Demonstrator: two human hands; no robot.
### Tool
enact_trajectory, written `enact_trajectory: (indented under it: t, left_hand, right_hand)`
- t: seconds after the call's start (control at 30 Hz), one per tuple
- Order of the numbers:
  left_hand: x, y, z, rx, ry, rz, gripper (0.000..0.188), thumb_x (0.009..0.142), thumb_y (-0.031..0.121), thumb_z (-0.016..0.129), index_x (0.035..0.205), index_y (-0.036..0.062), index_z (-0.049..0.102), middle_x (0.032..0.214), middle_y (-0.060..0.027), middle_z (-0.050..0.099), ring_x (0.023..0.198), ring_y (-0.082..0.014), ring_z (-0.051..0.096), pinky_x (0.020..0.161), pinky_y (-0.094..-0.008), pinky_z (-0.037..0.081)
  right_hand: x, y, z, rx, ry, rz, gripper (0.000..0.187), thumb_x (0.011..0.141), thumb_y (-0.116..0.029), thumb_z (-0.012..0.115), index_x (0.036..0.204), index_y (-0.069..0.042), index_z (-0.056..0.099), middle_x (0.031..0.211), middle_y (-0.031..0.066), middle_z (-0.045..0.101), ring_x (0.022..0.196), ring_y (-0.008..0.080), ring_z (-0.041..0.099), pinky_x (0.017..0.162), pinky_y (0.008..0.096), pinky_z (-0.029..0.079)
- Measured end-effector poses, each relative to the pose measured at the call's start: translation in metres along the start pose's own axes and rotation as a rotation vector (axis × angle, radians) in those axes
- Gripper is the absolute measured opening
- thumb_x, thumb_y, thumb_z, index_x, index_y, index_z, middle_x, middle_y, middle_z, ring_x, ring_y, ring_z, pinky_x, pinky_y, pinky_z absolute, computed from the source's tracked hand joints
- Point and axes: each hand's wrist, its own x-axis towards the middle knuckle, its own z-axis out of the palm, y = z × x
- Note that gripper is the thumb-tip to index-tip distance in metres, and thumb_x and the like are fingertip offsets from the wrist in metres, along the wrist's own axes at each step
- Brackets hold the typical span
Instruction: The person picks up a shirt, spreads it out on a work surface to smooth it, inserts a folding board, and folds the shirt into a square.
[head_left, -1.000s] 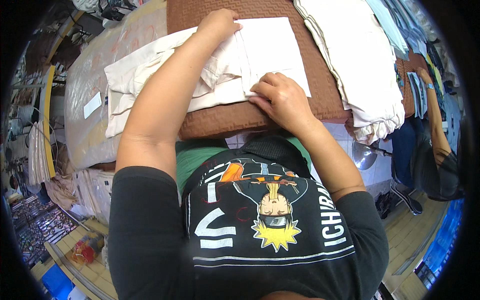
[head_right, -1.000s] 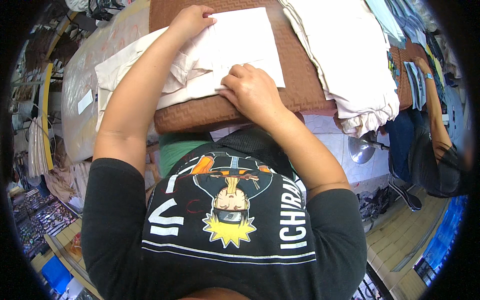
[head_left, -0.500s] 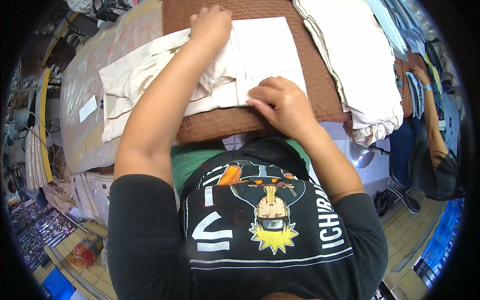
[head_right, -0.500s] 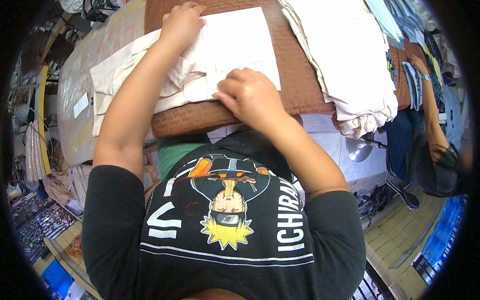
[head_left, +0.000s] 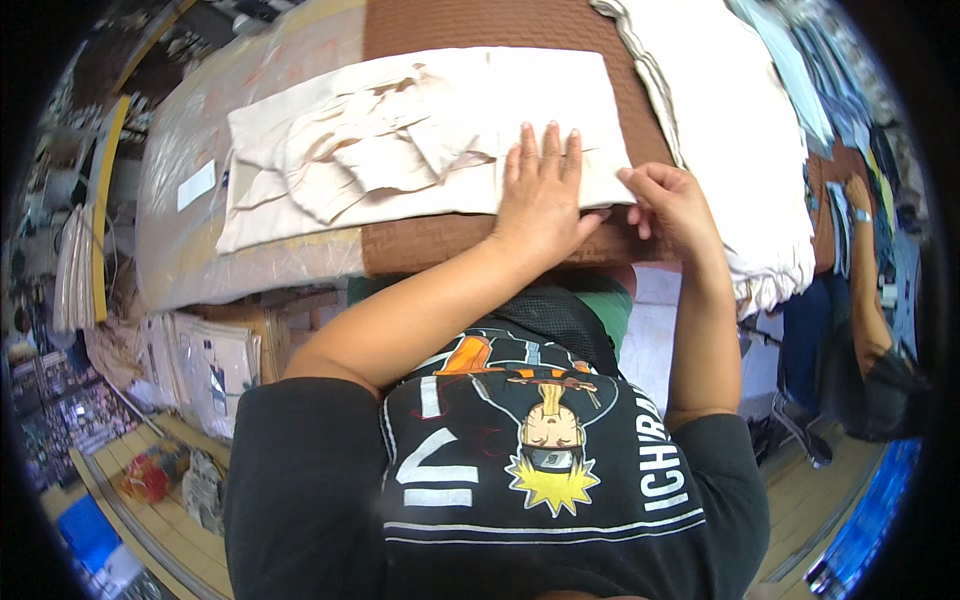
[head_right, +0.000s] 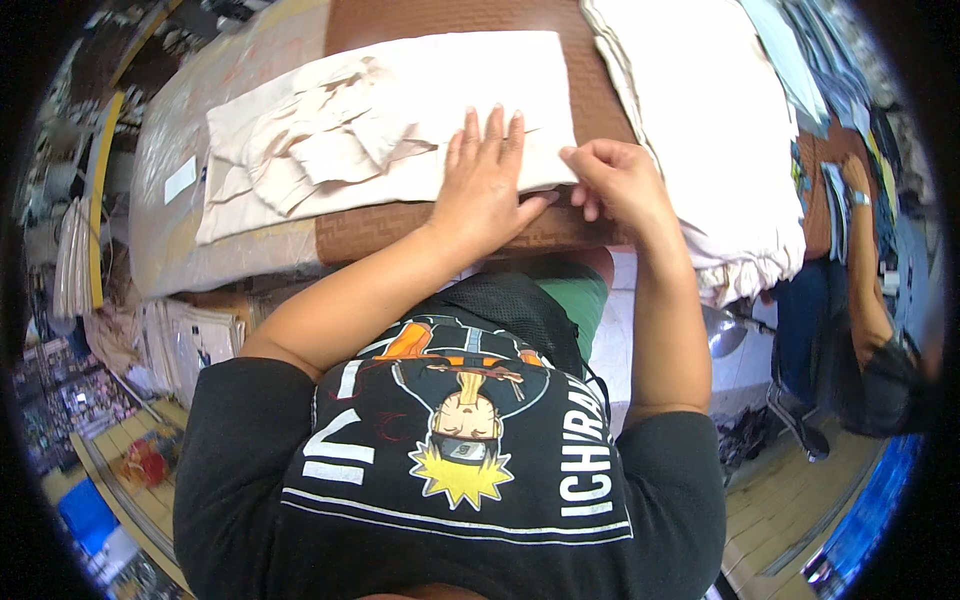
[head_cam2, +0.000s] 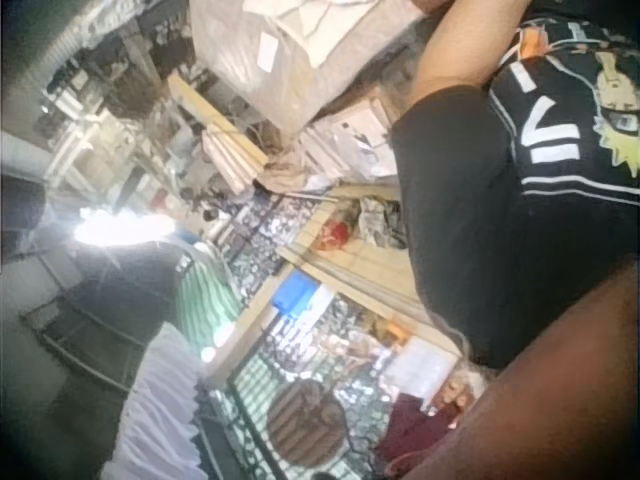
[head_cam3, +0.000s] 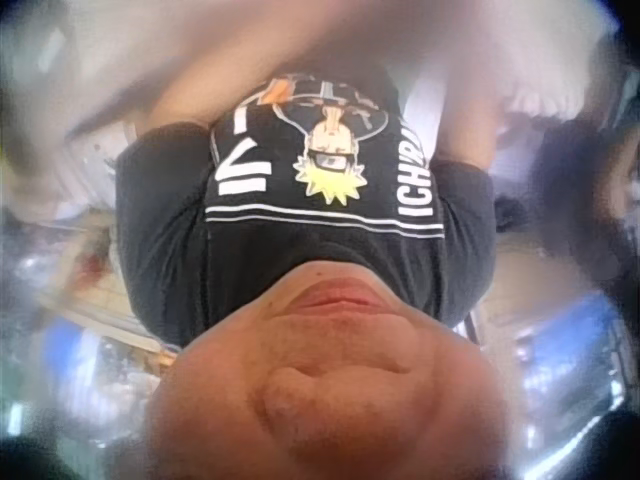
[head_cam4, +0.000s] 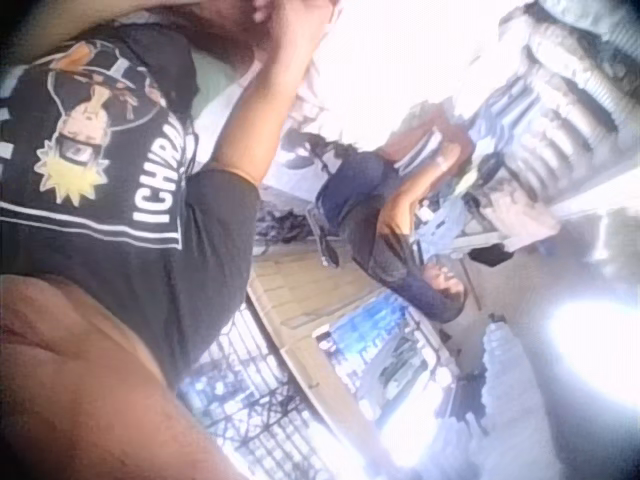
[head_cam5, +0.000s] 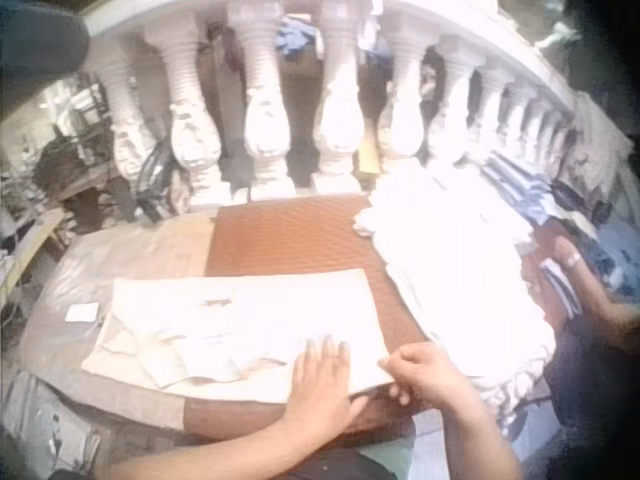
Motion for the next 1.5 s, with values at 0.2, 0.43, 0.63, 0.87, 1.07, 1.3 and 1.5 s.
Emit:
enact_trajectory:
  t: [0.2,0.43,0.63,0.87,1.07,1.3,1.5]
  left_hand:
    - [0.003,-0.004,0.008,-0.102,0.126,-0.040,0.066,0.074,0.012,0.058,0.133,-0.0040,0.034,0.132,-0.0279,0.039,0.126,-0.0481,0.029,0.104,-0.0518,0.024]
    - [-0.001,-0.008,-0.004,-0.337,0.212,-0.078,0.055,0.080,0.010,0.054,0.132,0.0011,0.039,0.132,-0.0236,0.042,0.124,-0.0491,0.032,0.105,-0.0495,0.024]
    - [0.005,-0.015,-0.016,-0.697,0.272,-0.045,0.043,0.086,0.011,0.047,0.128,0.0014,0.044,0.127,-0.0200,0.049,0.119,-0.0440,0.040,0.103,-0.0447,0.030]
    - [-0.026,0.011,-0.065,-1.156,0.106,-0.137,0.034,0.090,0.014,0.045,0.120,-0.0021,0.049,0.101,-0.0180,0.059,0.093,-0.0220,0.056,0.087,-0.0299,0.040]
    - [-0.057,-0.005,-0.080,-1.207,0.121,-0.161,0.034,0.094,0.021,0.042,0.115,-0.0037,0.051,0.091,-0.0107,0.059,0.083,-0.0151,0.051,0.079,-0.0284,0.041]
    - [-0.057,-0.057,-0.135,-2.270,0.470,-0.343,0.043,0.094,0.028,0.041,0.126,-0.0017,0.044,0.121,-0.0115,0.054,0.112,-0.0206,0.052,0.099,-0.0346,0.037]
    - [-0.088,-0.190,-0.146,-2.118,0.722,-0.507,0.052,0.092,0.037,0.040,0.127,-0.0013,0.042,0.124,-0.0144,0.052,0.113,-0.0247,0.052,0.101,-0.0394,0.036]
  right_hand:
    - [0.005,-0.010,-0.020,0.051,-0.183,-0.231,0.022,0.084,-0.014,0.060,0.101,-0.001,0.059,0.084,0.0070,0.065,0.071,0.0108,0.060,0.058,0.0197,0.043]
    - [0.088,-0.020,-0.010,-0.855,0.069,-0.907,0.066,0.066,0.001,0.065,0.128,-0.012,0.047,0.136,0.0152,0.041,0.128,0.0336,0.035,0.105,0.0394,0.030]
    - [0.134,-0.044,-0.003,-0.892,0.004,-0.970,0.030,0.073,-0.005,0.057,0.101,-0.009,0.067,0.113,0.0115,0.061,0.121,0.0309,0.046,0.098,0.0372,0.038]
    - [0.079,-0.056,-0.032,-0.745,-0.045,-0.765,0.024,0.070,0.002,0.060,0.092,-0.004,0.068,0.096,0.0092,0.067,0.096,0.0212,0.060,0.087,0.0298,0.045]
    - [0.074,-0.050,-0.042,-0.141,-0.171,-0.681,0.016,0.078,0.001,0.059,0.092,-0.002,0.066,0.106,0.0097,0.064,0.100,0.0194,0.058,0.090,0.0316,0.043]
    - [0.139,-0.151,0.044,0.103,-0.384,-0.727,0.029,0.087,-0.016,0.056,0.111,0.002,0.057,0.102,0.0041,0.060,0.097,0.0132,0.055,0.087,0.0292,0.041]
    - [0.211,-0.190,0.213,-0.230,-0.409,-0.499,0.035,0.084,-0.027,0.062,0.111,-0.005,0.059,0.097,0.0003,0.061,0.088,0.0100,0.053,0.079,0.0246,0.041]
